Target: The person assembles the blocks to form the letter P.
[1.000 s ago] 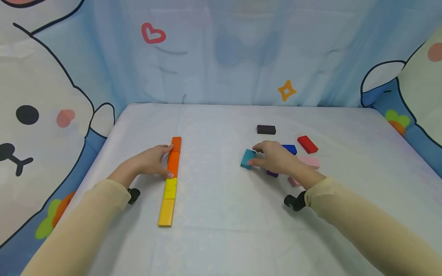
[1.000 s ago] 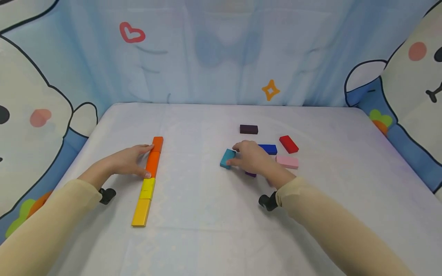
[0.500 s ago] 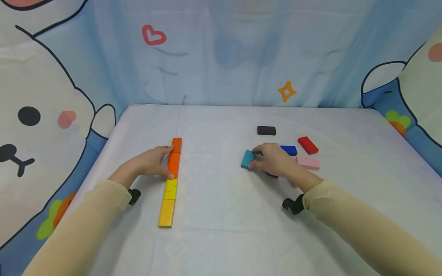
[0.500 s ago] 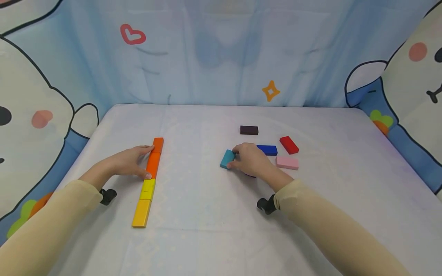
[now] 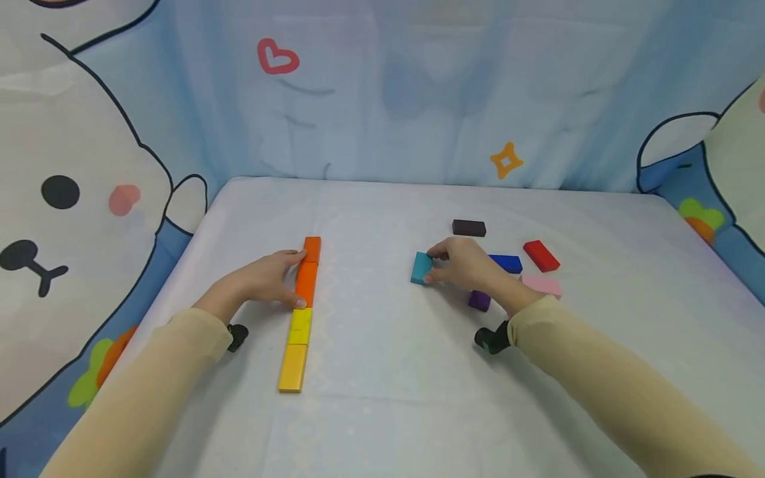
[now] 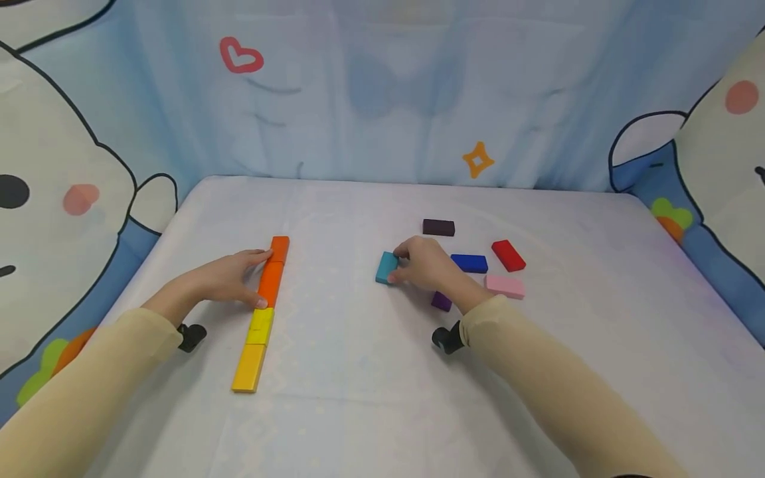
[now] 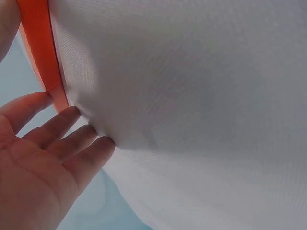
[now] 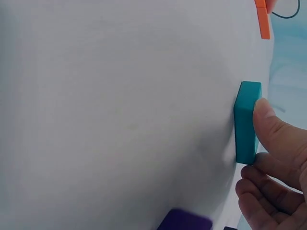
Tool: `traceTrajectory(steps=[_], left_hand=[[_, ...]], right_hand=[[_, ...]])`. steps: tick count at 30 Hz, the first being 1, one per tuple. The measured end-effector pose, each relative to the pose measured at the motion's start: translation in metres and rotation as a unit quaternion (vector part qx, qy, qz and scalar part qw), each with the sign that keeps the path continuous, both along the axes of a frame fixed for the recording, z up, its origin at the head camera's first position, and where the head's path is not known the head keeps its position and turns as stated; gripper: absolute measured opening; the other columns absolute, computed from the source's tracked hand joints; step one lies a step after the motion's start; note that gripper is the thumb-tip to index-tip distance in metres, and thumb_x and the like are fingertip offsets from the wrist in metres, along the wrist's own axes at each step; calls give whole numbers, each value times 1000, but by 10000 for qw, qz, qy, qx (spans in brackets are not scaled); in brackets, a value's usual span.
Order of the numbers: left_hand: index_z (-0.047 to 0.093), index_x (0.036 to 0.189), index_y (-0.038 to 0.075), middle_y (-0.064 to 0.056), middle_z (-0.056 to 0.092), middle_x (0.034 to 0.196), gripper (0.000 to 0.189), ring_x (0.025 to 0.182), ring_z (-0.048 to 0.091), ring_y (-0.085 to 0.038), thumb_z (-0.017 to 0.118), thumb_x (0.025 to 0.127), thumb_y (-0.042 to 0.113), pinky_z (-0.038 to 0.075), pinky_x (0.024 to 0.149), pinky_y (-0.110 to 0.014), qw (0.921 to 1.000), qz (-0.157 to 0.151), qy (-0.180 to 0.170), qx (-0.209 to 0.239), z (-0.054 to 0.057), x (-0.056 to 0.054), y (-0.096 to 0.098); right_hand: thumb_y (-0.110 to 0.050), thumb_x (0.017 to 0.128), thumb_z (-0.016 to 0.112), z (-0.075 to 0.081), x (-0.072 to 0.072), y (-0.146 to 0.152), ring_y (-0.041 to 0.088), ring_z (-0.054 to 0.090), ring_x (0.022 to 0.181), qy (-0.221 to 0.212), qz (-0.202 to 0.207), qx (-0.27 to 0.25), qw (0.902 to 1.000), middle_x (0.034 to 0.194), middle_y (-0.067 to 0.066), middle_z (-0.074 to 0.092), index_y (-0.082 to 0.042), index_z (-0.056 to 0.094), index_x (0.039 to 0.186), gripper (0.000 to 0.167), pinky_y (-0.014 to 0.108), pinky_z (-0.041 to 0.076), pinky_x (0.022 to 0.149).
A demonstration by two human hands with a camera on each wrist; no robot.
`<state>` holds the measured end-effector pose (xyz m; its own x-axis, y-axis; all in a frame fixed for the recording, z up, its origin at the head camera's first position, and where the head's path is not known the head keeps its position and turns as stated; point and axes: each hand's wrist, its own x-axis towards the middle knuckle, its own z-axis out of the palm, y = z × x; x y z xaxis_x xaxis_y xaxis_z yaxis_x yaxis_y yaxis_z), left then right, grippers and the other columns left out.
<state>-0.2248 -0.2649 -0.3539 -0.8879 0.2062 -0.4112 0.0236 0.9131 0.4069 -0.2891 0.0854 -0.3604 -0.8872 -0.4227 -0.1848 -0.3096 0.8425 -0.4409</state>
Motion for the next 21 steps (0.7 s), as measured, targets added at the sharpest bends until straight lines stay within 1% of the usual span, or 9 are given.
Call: traceTrajectory(steps=[4,9,14,21], left_hand=[[20,164,10,-19,22,170,100,156,24,-41,81,88,32,25,126,-58,10000,-9,-4,2,0,-1,-2],[20,164,11,-18,22,170,101,156,23,-40,81,88,33,24,126,-58,10000,30,-20,-20,-1,-3,-4],[20,164,12,-16,21,171,101,157,22,-38,82,87,33,24,127,-56,10000,82,-50,-14,-1,-5,-5],[21,164,12,-14,21,171,101,157,23,-36,82,87,32,25,127,-55,9999,90,-58,-41,-2,-5,-4]], right_hand=[[-25,90,80,-4,-12,-11,37,58,128,29,54,-46,10000,138,23,63,1,63,137,56,52,48,112],[-25,90,80,-3,-24,-30,36,56,131,-87,21,-101,9999,141,22,61,-1,62,138,56,51,46,114],[-25,91,79,-4,-37,-52,35,55,132,-172,90,-208,9996,142,21,60,0,61,139,57,49,46,115],[-26,91,79,-5,-50,-80,33,56,129,-63,281,-152,9995,140,20,61,1,61,139,58,46,48,113]])
